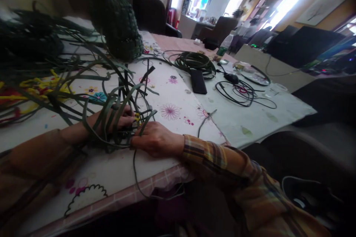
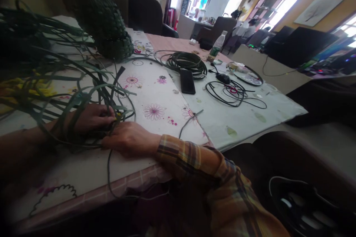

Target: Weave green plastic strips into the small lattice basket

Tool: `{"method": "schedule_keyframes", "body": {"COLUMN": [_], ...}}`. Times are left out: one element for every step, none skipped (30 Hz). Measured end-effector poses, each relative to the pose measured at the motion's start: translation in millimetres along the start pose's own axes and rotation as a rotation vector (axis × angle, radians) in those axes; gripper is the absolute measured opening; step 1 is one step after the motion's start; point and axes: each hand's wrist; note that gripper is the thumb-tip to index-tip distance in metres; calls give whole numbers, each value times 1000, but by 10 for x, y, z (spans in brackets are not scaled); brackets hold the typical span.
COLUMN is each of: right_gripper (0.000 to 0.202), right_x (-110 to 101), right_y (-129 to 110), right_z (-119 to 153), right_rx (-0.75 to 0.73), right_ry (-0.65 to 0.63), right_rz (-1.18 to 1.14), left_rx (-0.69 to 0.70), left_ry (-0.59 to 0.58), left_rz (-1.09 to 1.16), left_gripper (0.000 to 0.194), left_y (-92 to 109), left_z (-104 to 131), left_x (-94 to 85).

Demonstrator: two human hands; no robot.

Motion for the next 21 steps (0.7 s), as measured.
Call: {"method": "schedule_keyframes", "body": {"right_gripper": [26,26,26,25,25,26,27,28,29,29,28,27,27,27,27,28,28,29,29,28,27], "right_x": [0,-1,-3,-6,-10,-14,-18,-20,-22,-23,-21,-18,-14,-8,-2,4,9,13,15,15,14], "right_y": [-2,-4,-8,-11,-15,-19,-23,-27,-29,-31,-32,-33,-32,-31,-30,-29,-28,-27,-26,-25,-25], "right_z": [0,-1,-3,-7,-10,-13,-16,-18,-19,-19,-18,-17,-15,-14,-14,-14,-14,-16,-17,-18,-19], "right_rx": [5,8,8,4,0,-8,-15,-20,-24,-23,-23,-21,-19,-21,-23,-29,-33,-38,-41,-42,-43], "right_ry": [-5,-14,-21,-24,-23,-18,-12,-7,-5,-8,-13,-20,-26,-30,-31,-26,-19,-12,-7,-7,-7], "right_rz": [0,-1,-3,-3,-2,-1,1,3,4,4,3,2,0,-1,-2,-3,-3,-3,-1,5,15], "left_rx": [-5,-12,-21,-29,-33,-36,-30,-15,2,15,22,24,22,21,21,23,28,32,32,31,28], "left_ry": [-44,-77,-99,-97,-94,-96,-101,-104,-106,-113,-125,-138,-145,-143,-126,-106,-85,-75,-72,-78,-89], "left_rz": [9,13,15,23,33,41,43,38,22,-2,-30,-59,-84,-108,-131,-152,-167,-177,-183,-183,-179], "left_gripper": [30,30,29,29,29,28,27,25,24,23,23,24,25,26,24,21,17,14,14,15,17], "left_y": [5,16,34,58,87,118,146,170,186,192,189,179,164,149,137,132,133,140,152,168,184], "left_z": [-2,-3,-1,4,10,16,22,27,29,28,25,20,13,7,1,-4,-6,-5,-2,3,10], "left_x": [-3,-4,-3,-2,-2,-5,-12,-22,-35,-48,-60,-67,-69,-66,-58,-49,-38,-30,-24,-21,-21]}}
Point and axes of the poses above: each hand's wrist, its own z-axis away from the middle knuckle, its own x-axis out of the palm, y = z × x, and after that the axes turned 4 degrees about -z, right-handed
